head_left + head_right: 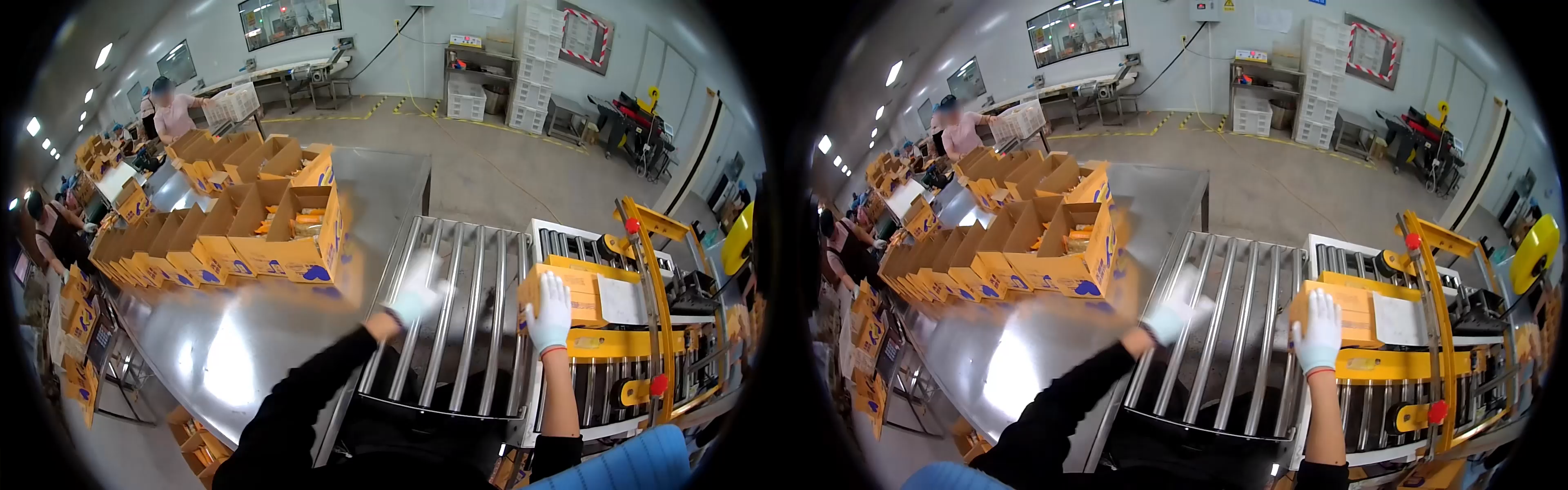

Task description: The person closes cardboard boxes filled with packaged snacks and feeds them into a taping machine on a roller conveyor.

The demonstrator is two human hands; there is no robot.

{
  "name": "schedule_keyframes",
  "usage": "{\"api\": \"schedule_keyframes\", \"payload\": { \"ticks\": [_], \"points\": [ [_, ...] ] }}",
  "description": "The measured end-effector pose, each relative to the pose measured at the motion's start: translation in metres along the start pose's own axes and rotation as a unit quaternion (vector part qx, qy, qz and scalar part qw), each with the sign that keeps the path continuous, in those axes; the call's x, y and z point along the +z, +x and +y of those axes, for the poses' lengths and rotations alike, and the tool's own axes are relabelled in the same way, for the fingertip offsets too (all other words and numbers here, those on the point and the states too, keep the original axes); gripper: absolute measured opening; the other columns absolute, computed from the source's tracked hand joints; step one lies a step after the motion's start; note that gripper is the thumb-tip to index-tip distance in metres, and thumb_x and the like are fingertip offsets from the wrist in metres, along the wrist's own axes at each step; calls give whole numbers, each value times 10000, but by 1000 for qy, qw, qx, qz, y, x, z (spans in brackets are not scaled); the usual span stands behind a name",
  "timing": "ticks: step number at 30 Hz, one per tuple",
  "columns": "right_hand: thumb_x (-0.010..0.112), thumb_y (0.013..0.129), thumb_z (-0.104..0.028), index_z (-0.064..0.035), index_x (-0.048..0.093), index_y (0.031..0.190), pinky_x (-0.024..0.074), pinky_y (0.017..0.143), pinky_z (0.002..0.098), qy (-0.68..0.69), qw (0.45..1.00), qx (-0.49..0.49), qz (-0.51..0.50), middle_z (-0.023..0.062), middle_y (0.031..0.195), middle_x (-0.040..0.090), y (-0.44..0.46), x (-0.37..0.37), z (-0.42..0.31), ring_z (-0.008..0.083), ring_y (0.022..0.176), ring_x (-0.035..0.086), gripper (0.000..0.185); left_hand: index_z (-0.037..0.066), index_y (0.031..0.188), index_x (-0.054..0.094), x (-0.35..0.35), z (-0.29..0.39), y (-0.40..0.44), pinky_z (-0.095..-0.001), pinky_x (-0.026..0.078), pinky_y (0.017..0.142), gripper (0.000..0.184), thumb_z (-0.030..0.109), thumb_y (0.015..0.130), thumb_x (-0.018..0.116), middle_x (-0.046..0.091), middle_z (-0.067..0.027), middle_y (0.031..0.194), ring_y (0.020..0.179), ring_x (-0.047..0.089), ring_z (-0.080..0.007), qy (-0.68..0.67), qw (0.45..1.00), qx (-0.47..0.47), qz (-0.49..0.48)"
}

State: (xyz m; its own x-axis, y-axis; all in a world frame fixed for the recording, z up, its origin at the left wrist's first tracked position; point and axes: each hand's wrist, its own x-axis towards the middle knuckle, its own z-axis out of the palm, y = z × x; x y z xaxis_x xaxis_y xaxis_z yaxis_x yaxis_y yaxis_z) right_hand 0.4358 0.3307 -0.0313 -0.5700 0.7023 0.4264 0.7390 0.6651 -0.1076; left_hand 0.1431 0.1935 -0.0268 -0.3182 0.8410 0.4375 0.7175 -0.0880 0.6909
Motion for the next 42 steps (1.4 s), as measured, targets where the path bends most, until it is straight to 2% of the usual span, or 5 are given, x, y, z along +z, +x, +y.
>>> {"api": "schedule_keyframes", "payload": {
  "ticks": [3, 13, 19, 29, 42],
  "points": [
    [673, 783, -106, -25, 417, 1489, 228, 1239, 486, -69, 996, 54, 21, 193, 1575, 392, -6, 10, 4, 375, 1471, 336, 756, 28, 1125, 637, -153, -22, 17, -472, 534, 845, 342, 234, 852, 633, 671, -219, 1067, 982, 661, -342, 516, 824, -23, 233],
    [800, 789, -288, 31, 480, 1428, 294, 1208, 483, 199, 954, -213, -61, 211, 1471, 500, -23, -33, -223, 392, 1412, 414, 782, 9, 1304, 635, -168, -11, -27, -384, 458, 1067, 531, 454, 1048, 500, 714, -143, 1211, 1127, 672, -306, 231, 958, -20, 167],
    [659, 924, -320, -25, 635, 1282, 351, 1158, 470, 263, 927, -245, -109, 183, 1375, 607, 10, -7, -171, 350, 1304, 541, 465, 167, 939, 781, -164, -7, -7, -412, 541, 893, 542, 565, 1027, 424, 769, -68, 967, 947, 712, -322, 222, 919, -178, -271],
    [848, 715, -435, 34, 413, 1470, 251, 1215, 550, 150, 965, -200, -78, 205, 1454, 486, 38, 8, -240, 376, 1395, 405, 989, -38, 1199, 656, -98, -105, -61, -442, 480, 1014, 611, 464, 866, 762, 690, -186, 1052, 1089, 649, -340, 154, 910, -172, 345],
    [735, 821, -372, 27, 335, 1531, 190, 1247, 514, -94, 991, -11, -89, 206, 1579, 378, 18, 15, -29, 405, 1477, 307, 907, 0, 1495, 438, 129, 29, -16, -437, 348, 1176, 802, 546, 938, 626, 512, -269, 1461, 1397, 463, -390, -270, 913, -93, -291]
  ]
}}
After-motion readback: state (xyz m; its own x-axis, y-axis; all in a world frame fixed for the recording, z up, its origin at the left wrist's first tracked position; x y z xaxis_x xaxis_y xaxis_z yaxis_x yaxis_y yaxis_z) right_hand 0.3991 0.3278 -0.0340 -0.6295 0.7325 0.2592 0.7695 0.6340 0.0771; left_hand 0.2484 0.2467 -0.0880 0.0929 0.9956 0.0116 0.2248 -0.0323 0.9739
